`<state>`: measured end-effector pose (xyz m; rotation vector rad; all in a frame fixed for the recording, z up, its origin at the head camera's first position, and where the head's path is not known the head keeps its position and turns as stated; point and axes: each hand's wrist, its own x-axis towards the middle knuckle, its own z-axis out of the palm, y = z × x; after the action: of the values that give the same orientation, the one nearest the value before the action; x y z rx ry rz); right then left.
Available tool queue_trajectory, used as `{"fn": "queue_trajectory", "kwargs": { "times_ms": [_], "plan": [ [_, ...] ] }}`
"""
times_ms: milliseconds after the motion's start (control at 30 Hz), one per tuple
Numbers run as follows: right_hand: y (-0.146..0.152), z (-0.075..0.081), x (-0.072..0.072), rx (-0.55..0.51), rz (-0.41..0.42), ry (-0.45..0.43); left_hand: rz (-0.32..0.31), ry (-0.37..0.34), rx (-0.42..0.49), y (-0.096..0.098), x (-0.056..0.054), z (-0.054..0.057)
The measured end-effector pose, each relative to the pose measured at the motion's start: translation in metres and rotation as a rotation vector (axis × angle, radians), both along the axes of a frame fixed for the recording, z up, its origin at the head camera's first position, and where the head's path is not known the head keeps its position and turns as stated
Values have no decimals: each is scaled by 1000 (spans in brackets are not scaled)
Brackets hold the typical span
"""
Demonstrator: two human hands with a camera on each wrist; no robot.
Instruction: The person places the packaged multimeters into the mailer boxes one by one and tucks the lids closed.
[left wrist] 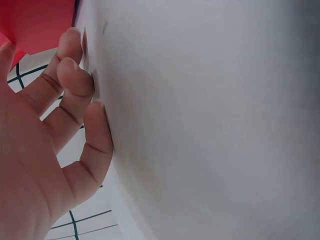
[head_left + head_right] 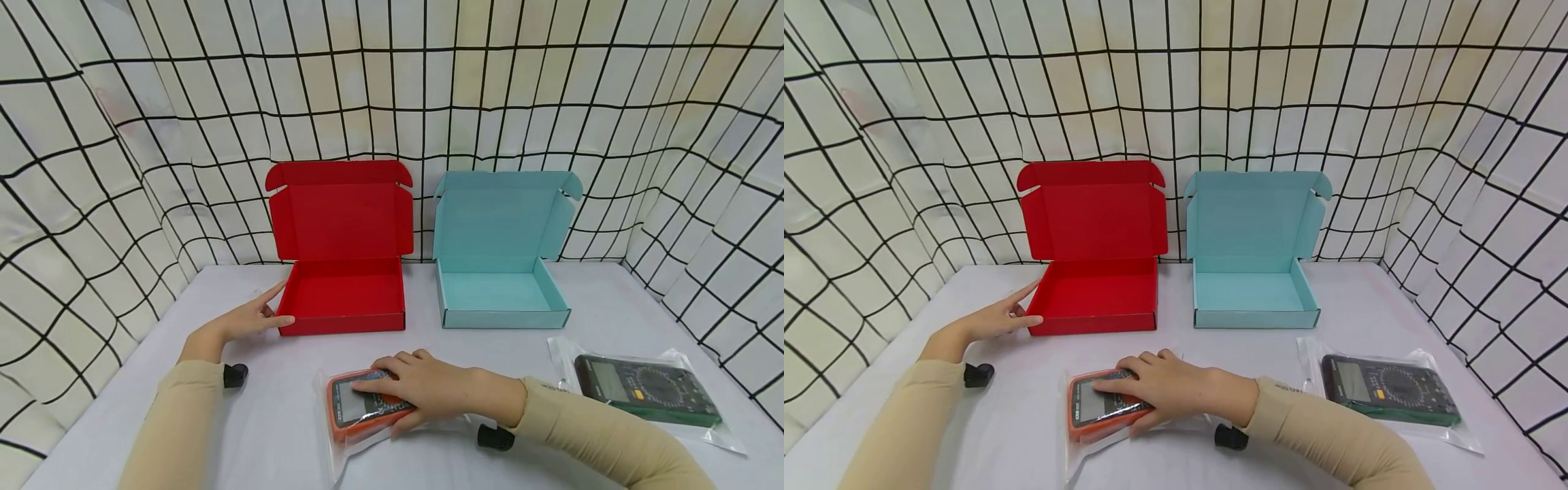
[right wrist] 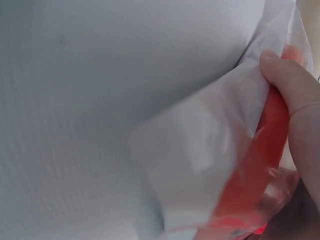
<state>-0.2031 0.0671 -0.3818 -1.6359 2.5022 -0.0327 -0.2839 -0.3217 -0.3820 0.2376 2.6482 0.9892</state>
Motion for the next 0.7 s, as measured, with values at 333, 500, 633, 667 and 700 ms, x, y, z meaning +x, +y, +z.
{"fn": "queue_trajectory", "kwargs": {
  "times_ms": [333, 500, 633, 667, 700],
  "plan": [
    [-2, 2, -1, -5, 26, 31, 5, -30, 14, -1, 2, 3],
    [-2, 2, -2, -20, 30, 39, 4, -22, 8, -1, 0, 5],
    [-1, 2, -2, -18, 33, 43, 6, -32, 14, -1, 0, 4],
    [-1, 2, -2, -17, 34, 42, 4, -35, 15, -1, 1, 4],
    [-1, 2, -2, -17, 34, 39, 2, -37, 16, -1, 1, 4]
  ]
}}
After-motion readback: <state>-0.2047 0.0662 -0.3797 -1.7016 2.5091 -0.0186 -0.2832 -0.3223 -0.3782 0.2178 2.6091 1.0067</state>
